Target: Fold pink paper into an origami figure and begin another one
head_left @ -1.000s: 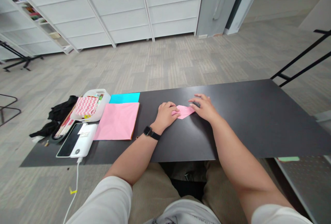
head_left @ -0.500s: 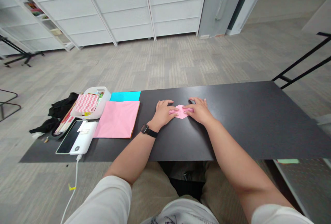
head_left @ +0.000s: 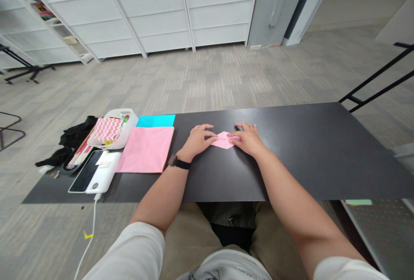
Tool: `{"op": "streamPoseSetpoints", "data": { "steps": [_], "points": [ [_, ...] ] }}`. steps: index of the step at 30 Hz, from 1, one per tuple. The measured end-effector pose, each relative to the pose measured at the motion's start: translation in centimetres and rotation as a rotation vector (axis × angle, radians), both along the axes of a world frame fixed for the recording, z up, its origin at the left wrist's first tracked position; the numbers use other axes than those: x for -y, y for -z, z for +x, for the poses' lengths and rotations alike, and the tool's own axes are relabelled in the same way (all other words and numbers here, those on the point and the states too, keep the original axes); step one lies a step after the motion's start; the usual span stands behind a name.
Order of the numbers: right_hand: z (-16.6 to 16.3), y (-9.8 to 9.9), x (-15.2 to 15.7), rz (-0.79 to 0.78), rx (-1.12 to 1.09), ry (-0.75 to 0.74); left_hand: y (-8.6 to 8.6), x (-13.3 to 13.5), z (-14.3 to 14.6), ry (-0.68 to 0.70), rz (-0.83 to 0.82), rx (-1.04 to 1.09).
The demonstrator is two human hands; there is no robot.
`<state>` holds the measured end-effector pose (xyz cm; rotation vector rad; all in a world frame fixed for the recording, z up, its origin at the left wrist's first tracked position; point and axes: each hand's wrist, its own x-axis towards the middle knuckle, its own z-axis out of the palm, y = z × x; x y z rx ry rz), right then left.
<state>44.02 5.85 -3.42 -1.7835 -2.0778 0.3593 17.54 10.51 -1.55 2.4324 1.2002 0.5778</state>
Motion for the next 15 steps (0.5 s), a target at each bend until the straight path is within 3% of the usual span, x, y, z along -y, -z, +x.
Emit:
{"op": "streamPoseSetpoints", "data": {
  "steps": [4, 8, 15],
  "points": [
    [-0.3, -0.3, 0.2, 0.014, -0.015, -0.038, 0.0, 0.5, 1.5, -0.072, 0.026, 0.067],
    [-0.7, -0.6, 0.4, 0.033, -0.022, -0.096, 0.7, 0.8, 2.2, -0.137, 0.043, -0.002],
    [-0.7, -0.3, 0.4, 0.034, 0.004, -0.058, 1.0, 0.7, 2.0, -0.116, 0.041, -0.044]
  ]
}}
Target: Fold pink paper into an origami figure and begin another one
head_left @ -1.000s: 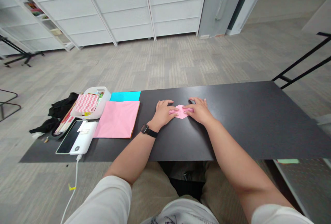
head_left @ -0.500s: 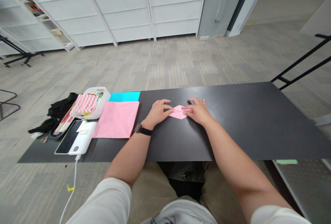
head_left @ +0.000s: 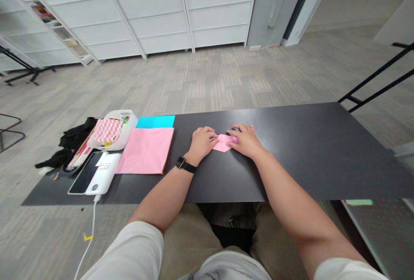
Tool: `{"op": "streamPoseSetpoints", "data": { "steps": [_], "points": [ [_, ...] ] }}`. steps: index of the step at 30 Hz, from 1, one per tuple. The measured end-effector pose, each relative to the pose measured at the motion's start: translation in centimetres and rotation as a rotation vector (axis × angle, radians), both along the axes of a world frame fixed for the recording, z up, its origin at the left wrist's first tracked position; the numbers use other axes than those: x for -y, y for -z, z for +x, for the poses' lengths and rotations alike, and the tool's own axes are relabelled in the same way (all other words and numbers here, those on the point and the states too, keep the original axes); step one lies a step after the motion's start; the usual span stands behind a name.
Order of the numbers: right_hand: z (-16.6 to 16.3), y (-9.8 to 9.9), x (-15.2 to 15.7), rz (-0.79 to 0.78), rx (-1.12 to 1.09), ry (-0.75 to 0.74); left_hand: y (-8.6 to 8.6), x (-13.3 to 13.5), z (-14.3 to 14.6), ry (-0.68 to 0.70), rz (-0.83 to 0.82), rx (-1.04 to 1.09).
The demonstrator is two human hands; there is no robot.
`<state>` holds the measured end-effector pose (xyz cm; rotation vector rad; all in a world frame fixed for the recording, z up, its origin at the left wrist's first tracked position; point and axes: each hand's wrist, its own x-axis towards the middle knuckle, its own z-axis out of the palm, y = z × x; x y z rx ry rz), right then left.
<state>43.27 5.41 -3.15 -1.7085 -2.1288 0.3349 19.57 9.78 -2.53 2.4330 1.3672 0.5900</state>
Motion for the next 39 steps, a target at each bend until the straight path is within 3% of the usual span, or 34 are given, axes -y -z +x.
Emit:
{"op": "streamPoseSetpoints", "data": {
  "steps": [17, 26, 34, 39],
  "points": [
    [-0.3, -0.8, 0.2, 0.029, -0.079, -0.02, -0.9, 0.5, 0.0, 0.013, -0.024, 0.072],
    [0.1, -1.1, 0.1, 0.023, -0.15, 0.113, -1.8, 0.9, 0.2, 0.081, 0.039, 0.197],
    [0.1, -1.7, 0.2, 0.253, -0.258, 0.045, -1.6, 0.8, -0.2, 0.087, 0.127, 0.304],
    [0.2, -2.2, 0.4, 0.343, -0.2, -0.028, -1.6, 0.8, -0.2, 0.113, 0.159, 0.196]
  ]
}}
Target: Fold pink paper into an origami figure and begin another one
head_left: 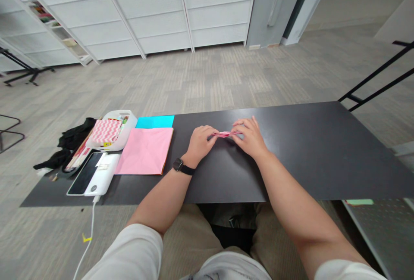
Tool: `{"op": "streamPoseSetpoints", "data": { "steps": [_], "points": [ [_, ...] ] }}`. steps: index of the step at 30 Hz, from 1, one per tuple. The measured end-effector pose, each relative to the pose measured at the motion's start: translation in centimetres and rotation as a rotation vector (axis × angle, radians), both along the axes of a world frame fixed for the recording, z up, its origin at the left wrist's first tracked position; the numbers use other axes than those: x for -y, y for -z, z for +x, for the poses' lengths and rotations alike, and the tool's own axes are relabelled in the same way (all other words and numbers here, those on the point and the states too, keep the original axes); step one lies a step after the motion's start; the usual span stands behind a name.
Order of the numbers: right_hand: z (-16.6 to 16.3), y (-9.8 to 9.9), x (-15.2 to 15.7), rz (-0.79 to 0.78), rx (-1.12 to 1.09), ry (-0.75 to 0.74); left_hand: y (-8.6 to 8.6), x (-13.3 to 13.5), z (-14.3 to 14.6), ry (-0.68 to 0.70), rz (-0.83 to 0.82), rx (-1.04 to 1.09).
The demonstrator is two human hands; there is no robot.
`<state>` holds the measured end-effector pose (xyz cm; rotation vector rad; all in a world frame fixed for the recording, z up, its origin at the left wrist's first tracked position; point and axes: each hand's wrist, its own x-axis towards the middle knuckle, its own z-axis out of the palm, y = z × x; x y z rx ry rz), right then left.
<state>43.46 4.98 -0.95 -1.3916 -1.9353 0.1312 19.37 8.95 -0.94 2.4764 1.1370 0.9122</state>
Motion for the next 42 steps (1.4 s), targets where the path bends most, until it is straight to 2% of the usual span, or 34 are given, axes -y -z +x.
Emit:
{"op": "streamPoseSetpoints", "data": {
  "steps": [3, 10, 14, 23, 42],
  "points": [
    [0.0, 0.0, 0.0, -0.033, 0.057, -0.032, 0.0, 0.0, 0.1, 0.014, 0.011, -0.055],
    [-0.2, 0.2, -0.1, -0.251, 0.192, -0.111, 0.5, -0.1, 0.5, 0.101, -0.069, -0.186],
    [-0.2, 0.1, 0.0, -0.321, 0.255, -0.118, 0.6, 0.0, 0.4, 0.126, -0.083, -0.235],
    [-0.2, 0.1, 0.2, -0.335, 0.224, -0.152, 1.1, -0.1, 0.1, 0.174, -0.093, -0.258],
    [0.3, -0.2, 0.1, -0.381, 0.193, -0.183, 0.1, 0.5, 0.5, 0.16, -0.142, -0.274]
  ]
}}
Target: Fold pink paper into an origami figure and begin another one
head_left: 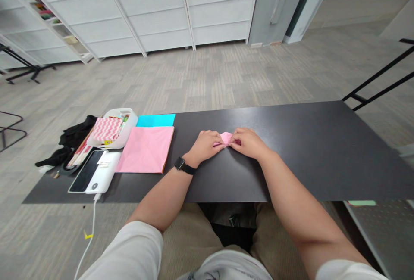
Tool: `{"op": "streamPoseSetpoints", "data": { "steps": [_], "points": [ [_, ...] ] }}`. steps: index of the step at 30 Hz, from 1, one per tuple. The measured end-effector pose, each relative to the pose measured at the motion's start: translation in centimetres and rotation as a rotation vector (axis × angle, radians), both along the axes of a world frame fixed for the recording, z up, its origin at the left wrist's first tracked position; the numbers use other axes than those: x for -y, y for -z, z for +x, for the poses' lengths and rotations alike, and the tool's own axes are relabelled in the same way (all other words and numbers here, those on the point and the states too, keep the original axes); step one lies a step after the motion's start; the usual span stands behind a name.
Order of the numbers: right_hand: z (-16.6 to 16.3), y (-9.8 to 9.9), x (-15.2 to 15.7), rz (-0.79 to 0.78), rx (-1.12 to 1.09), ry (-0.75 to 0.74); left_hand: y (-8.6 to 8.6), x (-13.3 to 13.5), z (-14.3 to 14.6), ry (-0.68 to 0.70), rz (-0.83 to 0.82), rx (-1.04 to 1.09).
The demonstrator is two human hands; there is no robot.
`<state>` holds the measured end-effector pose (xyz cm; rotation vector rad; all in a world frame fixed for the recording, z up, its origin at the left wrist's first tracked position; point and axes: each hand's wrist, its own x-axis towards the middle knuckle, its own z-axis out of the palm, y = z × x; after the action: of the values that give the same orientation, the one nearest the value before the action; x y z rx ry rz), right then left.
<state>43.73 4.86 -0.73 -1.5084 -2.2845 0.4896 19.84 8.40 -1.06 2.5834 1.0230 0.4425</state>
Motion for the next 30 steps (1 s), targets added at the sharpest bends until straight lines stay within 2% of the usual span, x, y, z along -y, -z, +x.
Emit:
{"op": "streamPoseSetpoints", "data": {
  "steps": [11, 20, 30],
  "points": [
    [-0.3, 0.1, 0.1, 0.021, 0.034, 0.085, 0.4, -0.5, 0.2, -0.014, -0.04, 0.005],
    [-0.6, 0.7, 0.0, 0.053, 0.043, 0.12, 0.0, -0.3, 0.3, -0.053, -0.044, 0.027],
    [-0.3, 1.4, -0.3, 0.044, 0.046, 0.177, 0.0, -0.3, 0.3, -0.021, -0.019, -0.01]
  ]
}}
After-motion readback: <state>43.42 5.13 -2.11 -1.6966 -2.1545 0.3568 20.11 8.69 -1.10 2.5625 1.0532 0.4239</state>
